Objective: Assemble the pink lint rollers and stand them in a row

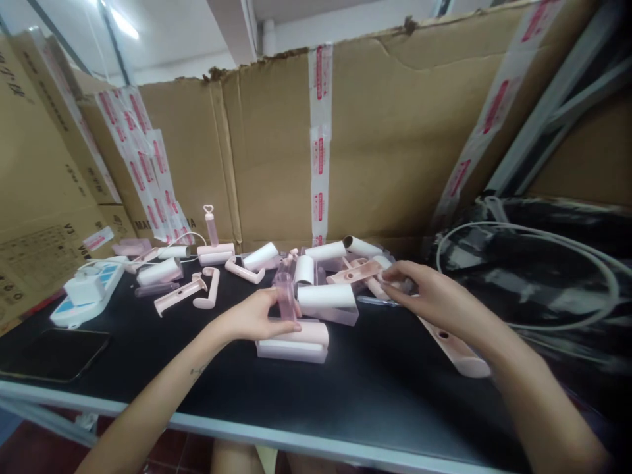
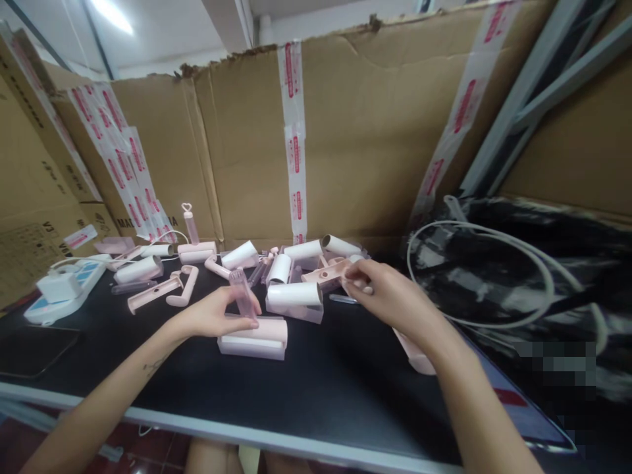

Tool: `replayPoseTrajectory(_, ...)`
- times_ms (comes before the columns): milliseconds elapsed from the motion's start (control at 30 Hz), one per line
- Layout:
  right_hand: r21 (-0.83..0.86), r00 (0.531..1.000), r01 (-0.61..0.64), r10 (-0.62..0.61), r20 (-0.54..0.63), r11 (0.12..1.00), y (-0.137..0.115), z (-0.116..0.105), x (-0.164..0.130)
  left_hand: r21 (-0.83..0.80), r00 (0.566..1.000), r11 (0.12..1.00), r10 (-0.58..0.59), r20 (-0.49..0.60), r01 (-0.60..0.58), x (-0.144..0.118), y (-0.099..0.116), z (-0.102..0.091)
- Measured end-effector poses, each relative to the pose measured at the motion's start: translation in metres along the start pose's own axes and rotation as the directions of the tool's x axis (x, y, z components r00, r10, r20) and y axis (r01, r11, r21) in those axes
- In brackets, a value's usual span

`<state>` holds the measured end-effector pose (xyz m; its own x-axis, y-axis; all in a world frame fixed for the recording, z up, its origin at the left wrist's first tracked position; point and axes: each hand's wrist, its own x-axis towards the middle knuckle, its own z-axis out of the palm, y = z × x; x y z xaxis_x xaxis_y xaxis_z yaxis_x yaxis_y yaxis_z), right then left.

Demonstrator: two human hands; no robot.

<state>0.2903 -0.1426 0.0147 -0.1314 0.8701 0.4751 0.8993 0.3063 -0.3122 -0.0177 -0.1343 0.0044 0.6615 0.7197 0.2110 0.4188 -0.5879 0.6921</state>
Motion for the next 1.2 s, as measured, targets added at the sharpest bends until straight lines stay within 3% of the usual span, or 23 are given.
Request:
replayPoseTrajectory(133, 0.464, 0.999, 0.038, -0.017, -0.049, 0.885, -0.047, -0.004, 0.000, -0.031, 0.997, 0.996, -0.079, 0.000, 0.079, 0.002, -0.003, 0.001)
replayPoseTrajectory(233, 0.758, 0.998, 0.063, -0.051, -0.039, 0.650, -0.083, 0.001, 0.005, 0.012, 0.999, 0.999, -0.034, -0.027, 0.035, 0.001, -0.002, 0.002)
replayPoseTrajectory(333, 0.891, 0.993, 0.083, -0.113, -0.036, 0.447, -0.115, 0.009, 0.016, 0.053, 0.997, 0.997, 0.065, -0.033, -0.063, -0.001, 0.002, 0.004)
replayPoseTrajectory(400, 0.912, 0.985, 0.090, -0.170, -0.023, 0.400, -0.128, 0.016, 0.023, 0.040, 0.995, 0.995, 0.094, -0.017, -0.093, -0.003, 0.004, 0.004)
replayPoseTrajectory(533, 0.897, 0.966, 0.116, -0.259, -0.002, 0.425, -0.135, 0.026, 0.027, -0.004, 0.999, 0.999, 0.052, 0.007, -0.052, -0.004, 0.006, 0.003)
replayPoseTrajectory(900, 0.745, 0.944, 0.312, -0.279, -0.175, 0.589, -0.123, 0.032, 0.020, -0.030, 0.999, 0.999, 0.039, -0.004, -0.040, -0.001, 0.001, 0.007)
replayPoseTrajectory(1100, 0.733, 0.893, 0.441, -0.329, -0.305, 0.518, -0.128, 0.050, 0.015, -0.077, 0.998, 0.995, 0.057, 0.008, -0.057, 0.000, -0.005, 0.007)
replayPoseTrajectory(1200, 0.772, 0.905, 0.402, -0.340, -0.255, 0.493, -0.132, 0.052, 0.016, -0.068, 0.998, 0.996, 0.058, 0.004, -0.057, -0.001, -0.006, 0.007)
